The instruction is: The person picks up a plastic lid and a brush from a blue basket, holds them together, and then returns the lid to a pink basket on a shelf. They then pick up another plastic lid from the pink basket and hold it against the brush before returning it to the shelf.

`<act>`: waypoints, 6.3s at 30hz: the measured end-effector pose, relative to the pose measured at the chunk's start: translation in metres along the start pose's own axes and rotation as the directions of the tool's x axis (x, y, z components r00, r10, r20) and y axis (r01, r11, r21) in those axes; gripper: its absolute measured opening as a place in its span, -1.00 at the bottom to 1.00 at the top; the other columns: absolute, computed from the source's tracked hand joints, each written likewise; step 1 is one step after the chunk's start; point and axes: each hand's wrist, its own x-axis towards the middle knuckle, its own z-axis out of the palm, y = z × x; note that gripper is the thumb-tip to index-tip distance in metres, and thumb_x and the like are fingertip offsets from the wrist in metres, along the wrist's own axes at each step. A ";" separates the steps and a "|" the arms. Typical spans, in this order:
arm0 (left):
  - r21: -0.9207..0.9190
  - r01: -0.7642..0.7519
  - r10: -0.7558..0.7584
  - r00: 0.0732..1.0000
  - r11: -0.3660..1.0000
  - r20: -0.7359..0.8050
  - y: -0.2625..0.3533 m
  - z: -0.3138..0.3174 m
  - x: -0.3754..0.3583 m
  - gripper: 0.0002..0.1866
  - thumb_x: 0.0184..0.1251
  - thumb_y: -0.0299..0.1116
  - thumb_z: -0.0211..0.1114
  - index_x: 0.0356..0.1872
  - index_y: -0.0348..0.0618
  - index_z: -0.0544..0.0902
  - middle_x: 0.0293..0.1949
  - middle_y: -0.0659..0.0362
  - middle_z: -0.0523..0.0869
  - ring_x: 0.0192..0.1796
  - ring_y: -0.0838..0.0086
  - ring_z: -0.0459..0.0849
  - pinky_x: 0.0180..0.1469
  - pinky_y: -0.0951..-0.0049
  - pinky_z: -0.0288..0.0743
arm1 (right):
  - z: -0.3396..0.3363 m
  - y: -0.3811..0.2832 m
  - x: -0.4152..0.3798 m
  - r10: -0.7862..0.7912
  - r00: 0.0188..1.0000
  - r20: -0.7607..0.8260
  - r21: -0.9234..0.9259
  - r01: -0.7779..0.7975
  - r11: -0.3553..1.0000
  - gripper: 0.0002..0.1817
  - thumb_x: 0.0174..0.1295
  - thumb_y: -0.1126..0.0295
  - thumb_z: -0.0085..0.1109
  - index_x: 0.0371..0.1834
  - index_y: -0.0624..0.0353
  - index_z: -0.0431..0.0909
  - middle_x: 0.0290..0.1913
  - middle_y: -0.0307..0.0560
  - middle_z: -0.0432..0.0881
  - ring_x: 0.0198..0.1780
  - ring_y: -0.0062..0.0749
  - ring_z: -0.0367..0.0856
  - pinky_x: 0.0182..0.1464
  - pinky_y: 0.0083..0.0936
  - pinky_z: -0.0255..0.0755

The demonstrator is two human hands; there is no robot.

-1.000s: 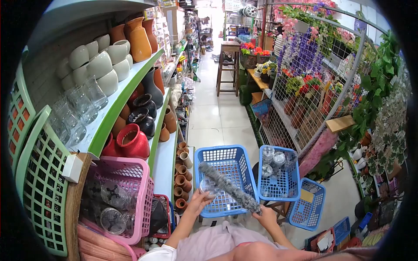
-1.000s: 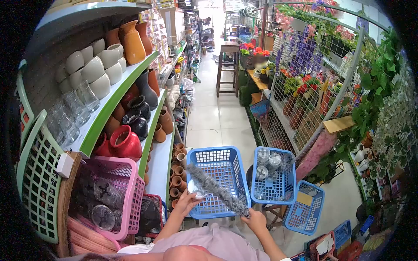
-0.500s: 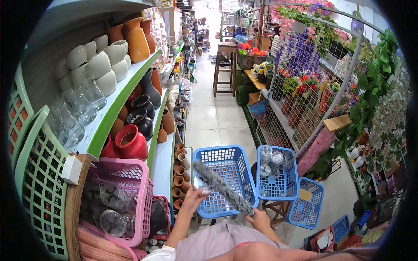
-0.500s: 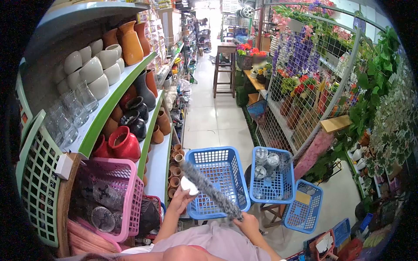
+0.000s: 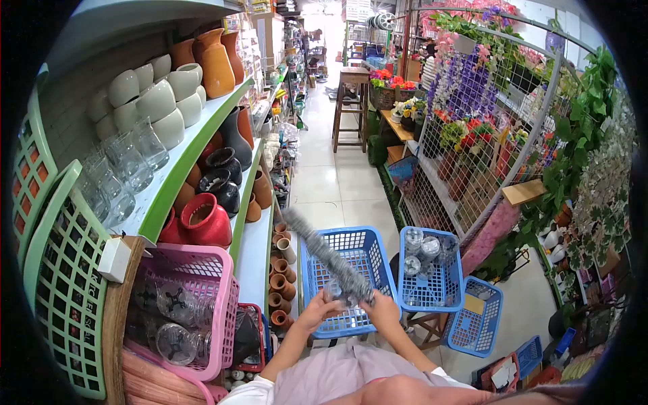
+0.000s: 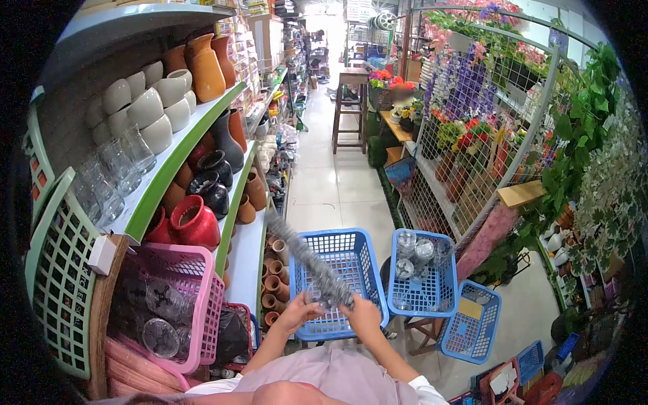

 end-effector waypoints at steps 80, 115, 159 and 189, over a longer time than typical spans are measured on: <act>-0.170 -0.243 0.184 0.936 0.955 -0.300 -0.020 0.023 -0.011 -0.69 0.29 -0.59 0.00 0.04 -0.11 0.30 -0.11 0.14 0.57 -0.16 0.43 0.64 -0.12 0.33 0.62 | 0.005 0.053 -0.060 -0.158 0.982 0.101 0.060 0.152 0.986 -0.56 0.02 0.07 0.25 -0.12 0.11 0.49 -0.42 0.19 0.61 -0.33 0.12 0.60 -0.33 -0.08 0.44; 0.051 -0.082 0.092 0.963 0.995 -0.252 -0.172 0.212 -0.086 -0.64 0.31 -0.53 0.02 0.13 -0.13 0.31 -0.07 0.21 0.56 -0.10 0.47 0.65 -0.15 0.45 0.62 | -0.143 0.187 -0.190 0.037 0.995 0.089 0.049 -0.041 0.998 -0.60 -0.07 0.25 0.31 -0.14 0.13 0.49 -0.39 0.20 0.59 -0.26 0.12 0.57 -0.26 -0.09 0.42; -0.487 -0.291 0.249 0.957 0.823 -0.151 -0.028 0.105 -0.019 -0.59 0.44 -0.23 -0.11 0.21 -0.21 0.30 0.12 0.01 0.52 0.15 0.27 0.52 0.22 0.20 0.37 | -0.030 0.012 0.007 -0.028 0.977 -0.210 0.807 0.189 0.560 -0.71 0.11 0.31 0.33 -0.26 0.28 0.51 -0.56 -0.29 0.56 -0.55 -0.49 0.49 -0.46 -0.54 0.40; -0.885 0.028 0.011 0.999 0.465 0.038 -0.018 -0.002 0.051 -0.49 0.18 0.15 0.14 -0.12 -0.10 0.58 -0.27 0.05 0.60 -0.24 0.28 0.53 -0.14 0.26 0.49 | -0.007 0.008 -0.017 -0.252 0.942 0.219 0.291 0.183 0.939 -0.53 0.19 0.01 0.15 -0.05 0.18 0.52 -0.51 0.22 0.58 -0.41 0.12 0.57 -0.37 -0.18 0.41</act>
